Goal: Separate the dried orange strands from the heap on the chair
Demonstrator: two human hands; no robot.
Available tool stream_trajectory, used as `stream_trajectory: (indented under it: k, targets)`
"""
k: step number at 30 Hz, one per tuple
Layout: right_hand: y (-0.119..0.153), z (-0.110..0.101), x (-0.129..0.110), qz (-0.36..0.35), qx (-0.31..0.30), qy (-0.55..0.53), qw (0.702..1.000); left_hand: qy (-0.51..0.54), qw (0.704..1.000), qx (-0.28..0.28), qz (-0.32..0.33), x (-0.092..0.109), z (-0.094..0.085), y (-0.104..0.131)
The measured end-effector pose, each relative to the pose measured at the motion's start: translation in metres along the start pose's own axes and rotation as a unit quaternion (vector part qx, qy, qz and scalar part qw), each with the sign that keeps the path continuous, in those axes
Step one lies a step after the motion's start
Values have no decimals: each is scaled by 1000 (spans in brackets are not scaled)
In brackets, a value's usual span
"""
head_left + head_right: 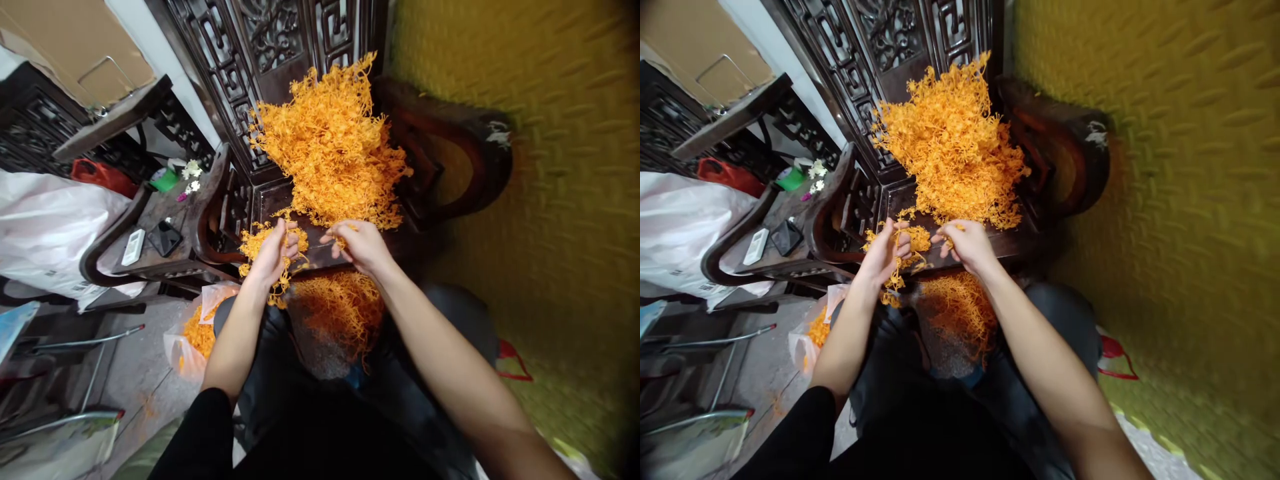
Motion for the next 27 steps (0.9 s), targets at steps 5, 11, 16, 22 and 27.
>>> stream_trajectory:
  k: [5,11,16,22,27]
  targets:
    - [4,14,11,-28,-62,41,997,47,996,-55,-45,-2,8,3]
    - [14,22,7,-189,-41,279,940,-26,1000,3,-12,-11,9,4]
    - [21,32,10,-299,-12,350,887,-52,997,53,18,-12,14,4]
    - [14,25,14,-82,-49,176,980,5,997,-4,72,-4,18,8]
    - [12,32,23,-29,-89,108,990,-39,990,-79,114,-9,24,11]
Point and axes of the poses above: each hand's wrist, its own y-axis away from the middle knuckle, its own z-axis out of the palm, x = y × z, the point moved 2 cm from there along -y, towards the middle knuckle, and after that the axes turned 6 degrees about -x, right-handed, at the moved point
